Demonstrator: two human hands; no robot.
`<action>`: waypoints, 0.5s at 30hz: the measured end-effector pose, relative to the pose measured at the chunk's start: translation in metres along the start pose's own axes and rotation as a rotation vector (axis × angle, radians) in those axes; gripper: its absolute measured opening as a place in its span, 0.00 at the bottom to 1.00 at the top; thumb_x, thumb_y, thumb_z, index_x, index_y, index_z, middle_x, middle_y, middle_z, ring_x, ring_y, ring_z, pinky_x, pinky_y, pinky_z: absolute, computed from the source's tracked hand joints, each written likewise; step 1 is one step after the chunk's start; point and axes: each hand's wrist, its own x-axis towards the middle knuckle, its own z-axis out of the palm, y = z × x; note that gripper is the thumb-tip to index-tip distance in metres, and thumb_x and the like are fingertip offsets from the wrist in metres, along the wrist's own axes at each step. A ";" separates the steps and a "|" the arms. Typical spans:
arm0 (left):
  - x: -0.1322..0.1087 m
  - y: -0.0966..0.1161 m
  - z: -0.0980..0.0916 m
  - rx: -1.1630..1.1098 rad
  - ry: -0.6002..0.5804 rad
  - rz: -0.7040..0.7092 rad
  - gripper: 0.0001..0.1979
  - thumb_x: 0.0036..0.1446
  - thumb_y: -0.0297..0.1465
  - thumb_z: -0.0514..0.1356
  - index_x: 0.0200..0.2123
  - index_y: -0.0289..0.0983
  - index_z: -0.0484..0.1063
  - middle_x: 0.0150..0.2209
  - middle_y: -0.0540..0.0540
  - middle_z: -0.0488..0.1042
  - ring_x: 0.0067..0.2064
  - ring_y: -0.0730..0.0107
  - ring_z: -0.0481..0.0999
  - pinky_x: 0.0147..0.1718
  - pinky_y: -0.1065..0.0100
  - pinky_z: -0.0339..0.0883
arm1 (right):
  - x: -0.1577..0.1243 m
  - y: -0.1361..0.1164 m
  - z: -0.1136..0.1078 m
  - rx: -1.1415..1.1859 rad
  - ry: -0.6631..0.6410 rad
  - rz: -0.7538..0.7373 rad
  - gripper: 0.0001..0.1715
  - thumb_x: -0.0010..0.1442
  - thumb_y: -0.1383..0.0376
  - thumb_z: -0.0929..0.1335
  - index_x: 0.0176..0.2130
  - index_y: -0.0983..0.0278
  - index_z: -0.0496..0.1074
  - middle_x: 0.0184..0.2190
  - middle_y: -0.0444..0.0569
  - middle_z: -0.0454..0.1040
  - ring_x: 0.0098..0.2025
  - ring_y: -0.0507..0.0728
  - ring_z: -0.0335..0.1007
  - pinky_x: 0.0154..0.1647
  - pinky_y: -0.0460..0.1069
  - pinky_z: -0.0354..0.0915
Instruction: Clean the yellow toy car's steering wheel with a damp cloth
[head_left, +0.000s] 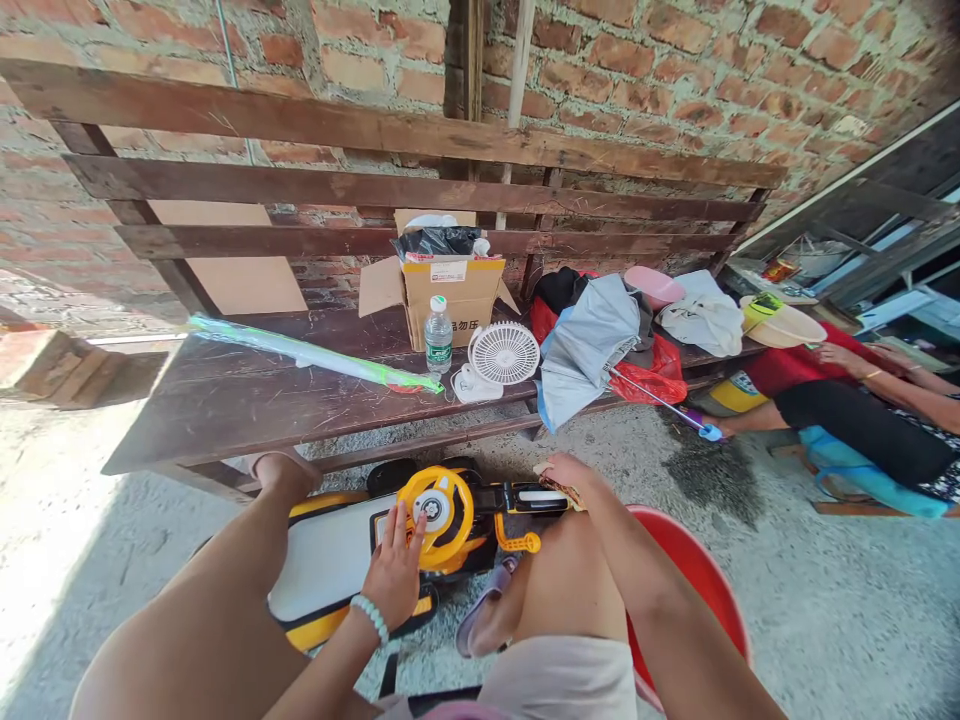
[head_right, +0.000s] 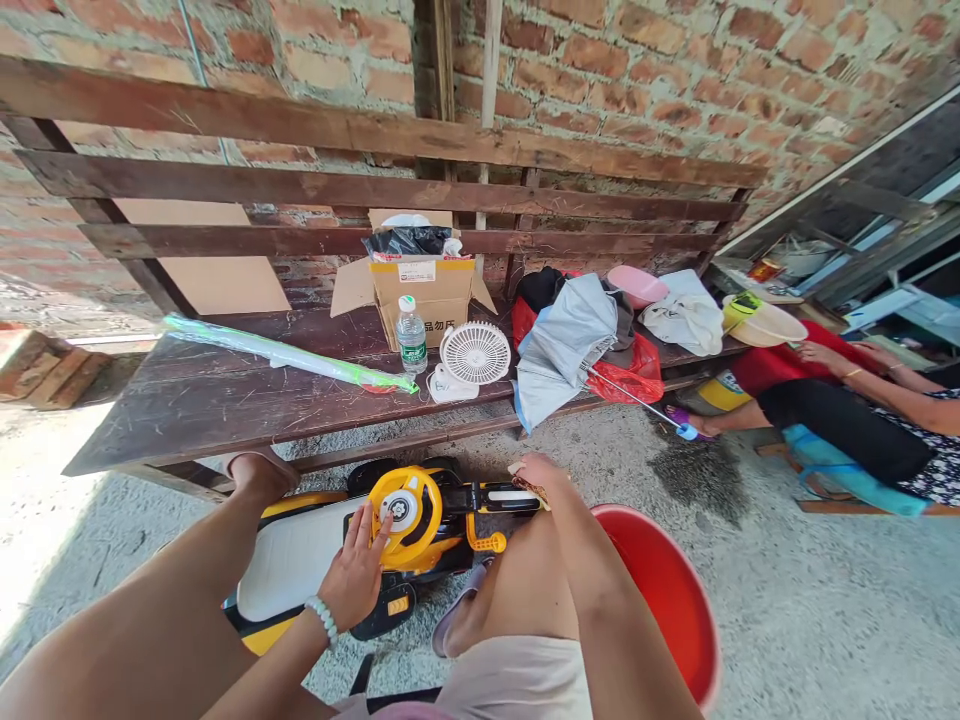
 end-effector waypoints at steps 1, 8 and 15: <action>0.000 0.001 -0.003 -0.003 -0.011 -0.005 0.48 0.68 0.20 0.55 0.86 0.41 0.40 0.84 0.27 0.50 0.84 0.36 0.51 0.64 0.48 0.80 | 0.003 -0.006 0.003 -0.005 -0.002 0.005 0.13 0.66 0.62 0.74 0.47 0.63 0.87 0.47 0.60 0.86 0.49 0.65 0.81 0.45 0.51 0.68; 0.004 0.019 -0.009 0.015 -0.084 -0.102 0.46 0.65 0.19 0.57 0.84 0.37 0.52 0.84 0.27 0.49 0.85 0.37 0.47 0.69 0.47 0.74 | 0.039 -0.090 0.008 0.076 -0.108 -0.172 0.14 0.65 0.57 0.77 0.49 0.57 0.85 0.47 0.49 0.87 0.49 0.61 0.82 0.43 0.47 0.68; 0.005 0.032 -0.008 0.026 -0.154 -0.148 0.47 0.64 0.22 0.58 0.84 0.39 0.52 0.84 0.28 0.47 0.85 0.33 0.47 0.69 0.42 0.73 | 0.062 -0.200 0.028 0.200 -0.202 -0.318 0.35 0.64 0.56 0.80 0.67 0.57 0.78 0.63 0.55 0.83 0.57 0.64 0.82 0.52 0.48 0.73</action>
